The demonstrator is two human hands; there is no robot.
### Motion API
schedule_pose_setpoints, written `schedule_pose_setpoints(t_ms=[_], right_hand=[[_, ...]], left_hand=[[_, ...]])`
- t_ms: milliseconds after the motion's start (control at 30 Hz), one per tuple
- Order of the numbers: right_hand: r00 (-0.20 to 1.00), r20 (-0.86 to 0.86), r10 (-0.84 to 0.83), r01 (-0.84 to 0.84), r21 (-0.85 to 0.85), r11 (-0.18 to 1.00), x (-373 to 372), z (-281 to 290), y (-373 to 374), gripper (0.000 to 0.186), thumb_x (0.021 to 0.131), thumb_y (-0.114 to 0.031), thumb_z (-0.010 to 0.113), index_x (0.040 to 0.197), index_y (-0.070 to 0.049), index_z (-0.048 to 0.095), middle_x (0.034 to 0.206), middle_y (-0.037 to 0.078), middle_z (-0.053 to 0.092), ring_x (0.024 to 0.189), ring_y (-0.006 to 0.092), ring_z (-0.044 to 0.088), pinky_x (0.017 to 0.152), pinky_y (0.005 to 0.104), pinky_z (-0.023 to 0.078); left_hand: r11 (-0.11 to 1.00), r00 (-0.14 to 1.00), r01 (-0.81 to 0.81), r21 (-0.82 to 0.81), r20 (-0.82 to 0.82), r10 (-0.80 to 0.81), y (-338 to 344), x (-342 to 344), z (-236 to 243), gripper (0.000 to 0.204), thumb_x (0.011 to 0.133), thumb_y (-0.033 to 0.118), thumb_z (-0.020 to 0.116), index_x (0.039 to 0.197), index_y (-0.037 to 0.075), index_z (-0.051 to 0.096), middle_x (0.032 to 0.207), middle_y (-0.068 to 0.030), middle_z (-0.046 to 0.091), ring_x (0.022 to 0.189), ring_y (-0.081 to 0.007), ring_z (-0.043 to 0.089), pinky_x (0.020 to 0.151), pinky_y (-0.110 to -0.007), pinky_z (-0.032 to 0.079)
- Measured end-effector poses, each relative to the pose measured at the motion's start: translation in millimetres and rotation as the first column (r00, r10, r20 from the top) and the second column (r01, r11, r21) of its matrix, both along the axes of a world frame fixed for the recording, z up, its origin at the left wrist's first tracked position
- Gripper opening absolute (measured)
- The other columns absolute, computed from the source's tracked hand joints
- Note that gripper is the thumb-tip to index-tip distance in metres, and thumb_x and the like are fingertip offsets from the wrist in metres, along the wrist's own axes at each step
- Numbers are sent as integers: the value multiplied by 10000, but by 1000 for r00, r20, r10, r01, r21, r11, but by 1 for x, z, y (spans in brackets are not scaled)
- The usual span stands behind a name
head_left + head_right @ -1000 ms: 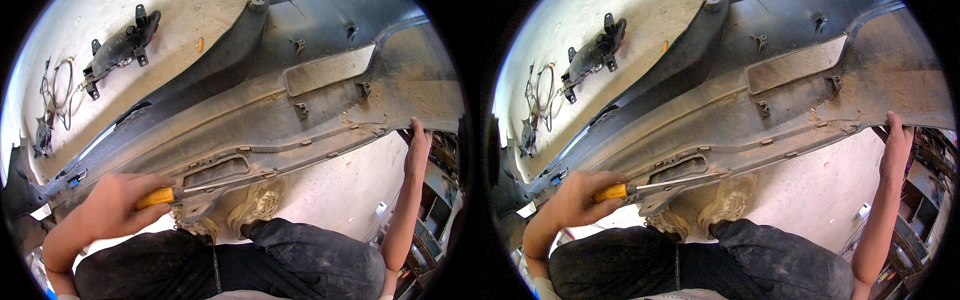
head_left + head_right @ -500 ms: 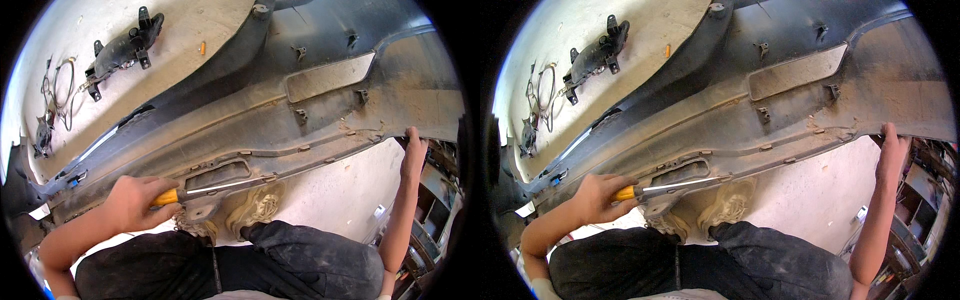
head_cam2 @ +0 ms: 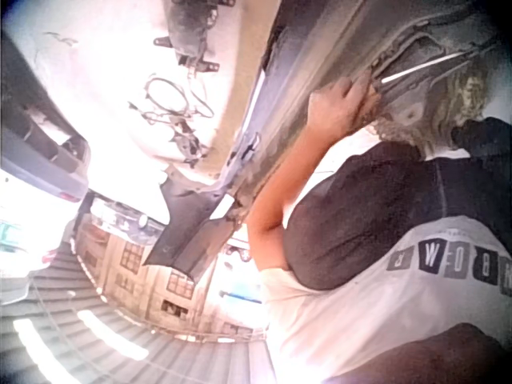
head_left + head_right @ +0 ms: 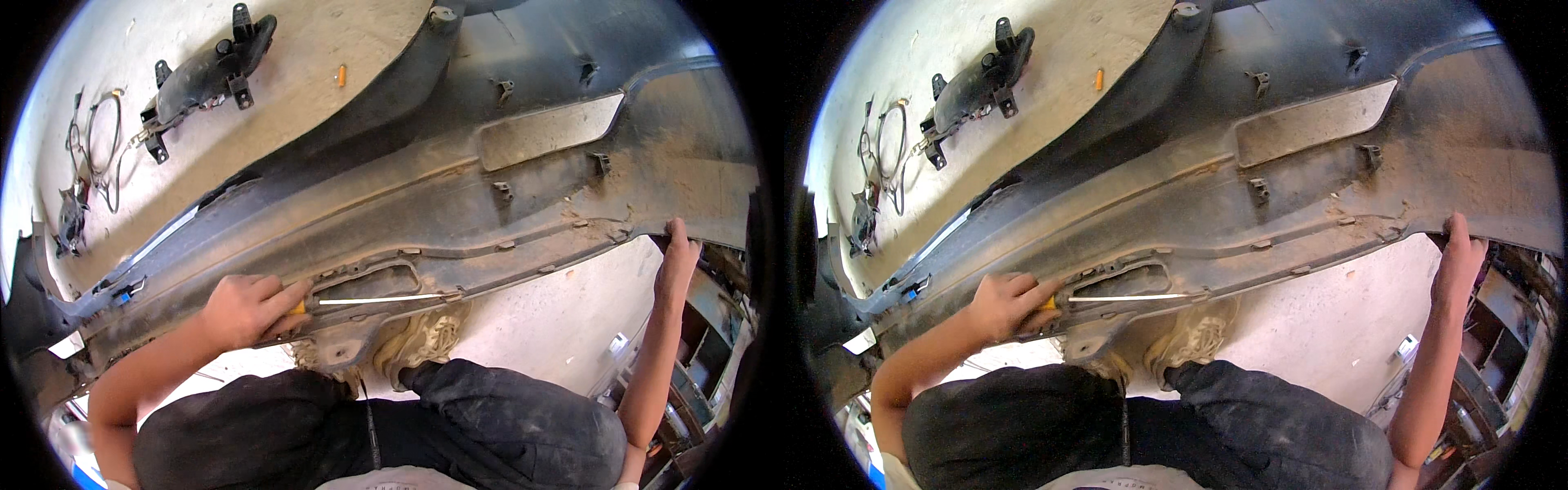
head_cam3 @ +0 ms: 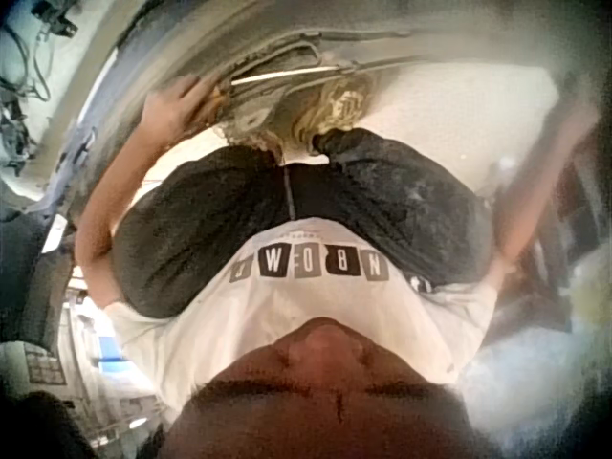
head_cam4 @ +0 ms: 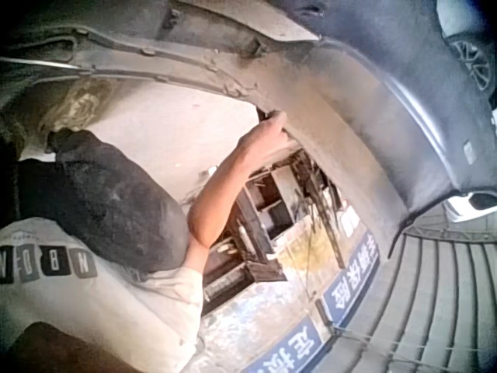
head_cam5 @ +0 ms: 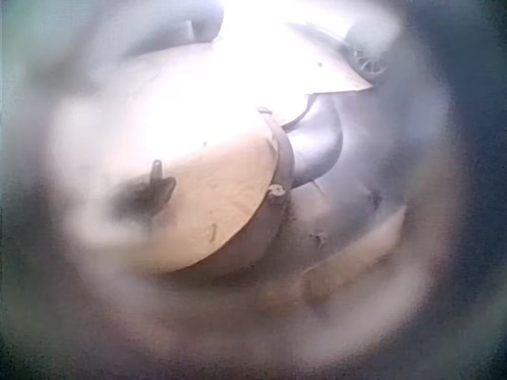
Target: The person uses a yellow-handled screwdriver to pry and separate a car bumper from its mounting points. After detaching the bumper, the person lifts it off the vehicle and places it on the floor. Finally, the person removes two black plastic components from the detached bumper.
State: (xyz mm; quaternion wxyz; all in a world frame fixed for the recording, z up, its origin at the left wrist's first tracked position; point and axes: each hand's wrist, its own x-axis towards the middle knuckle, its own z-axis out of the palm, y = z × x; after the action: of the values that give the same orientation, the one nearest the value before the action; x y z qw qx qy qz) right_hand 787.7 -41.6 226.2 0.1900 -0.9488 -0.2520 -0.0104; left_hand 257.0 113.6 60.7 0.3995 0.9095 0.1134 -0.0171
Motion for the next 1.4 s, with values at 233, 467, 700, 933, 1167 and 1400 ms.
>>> schedule_pose_setpoints(t_ms=[233,467,700,933,1167,1400], right_hand=[[1000,4,12,-12,-75,997,-15,9,10,206,786,-171,566,822,24,511,818,54,514,767,156,441,736,284,374],[999,-54,-5,1,-71,997,-11,14,13,191,790,-161,557,805,22,505,799,45,510,753,151,437,726,276,372],[999,-12,40,-41,-60,997,-9,12,10,195,796,-156,555,807,34,511,792,48,520,749,158,448,725,288,381],[998,-59,15,-14,8,1000,-13,11,13,235,796,-186,562,767,41,509,785,55,523,730,160,453,708,298,385],[1000,15,26,-26,-1,1000,-17,8,15,233,796,-197,566,822,24,497,805,39,501,732,157,448,708,286,390],[998,-56,-10,9,-28,1000,-8,8,2,256,804,-219,582,796,30,525,809,53,520,741,159,459,717,288,397]], left_hand=[[994,995,-96,-44,8,96,-11,0,-2,407,781,333,710,1084,83,600,668,-64,533,546,-249,580,458,-365,459],[723,918,-283,-630,-397,13,-4,6,5,357,863,392,644,894,37,634,694,-163,597,581,-335,566,544,-396,443],[765,927,-298,-570,-366,88,-4,10,10,332,855,385,649,861,54,625,697,-143,608,582,-325,586,533,-387,457],[967,970,-180,-179,-193,145,-8,14,28,340,820,410,667,865,77,617,675,-109,610,596,-327,611,518,-411,479],[845,923,-145,-515,-379,-73,55,43,7,482,847,493,630,839,15,681,649,-152,611,581,-272,588,560,-403,456],[731,829,-210,-650,-514,-219,62,58,-35,577,835,565,620,813,-4,711,594,-54,574,572,-149,521,537,-348,422]])
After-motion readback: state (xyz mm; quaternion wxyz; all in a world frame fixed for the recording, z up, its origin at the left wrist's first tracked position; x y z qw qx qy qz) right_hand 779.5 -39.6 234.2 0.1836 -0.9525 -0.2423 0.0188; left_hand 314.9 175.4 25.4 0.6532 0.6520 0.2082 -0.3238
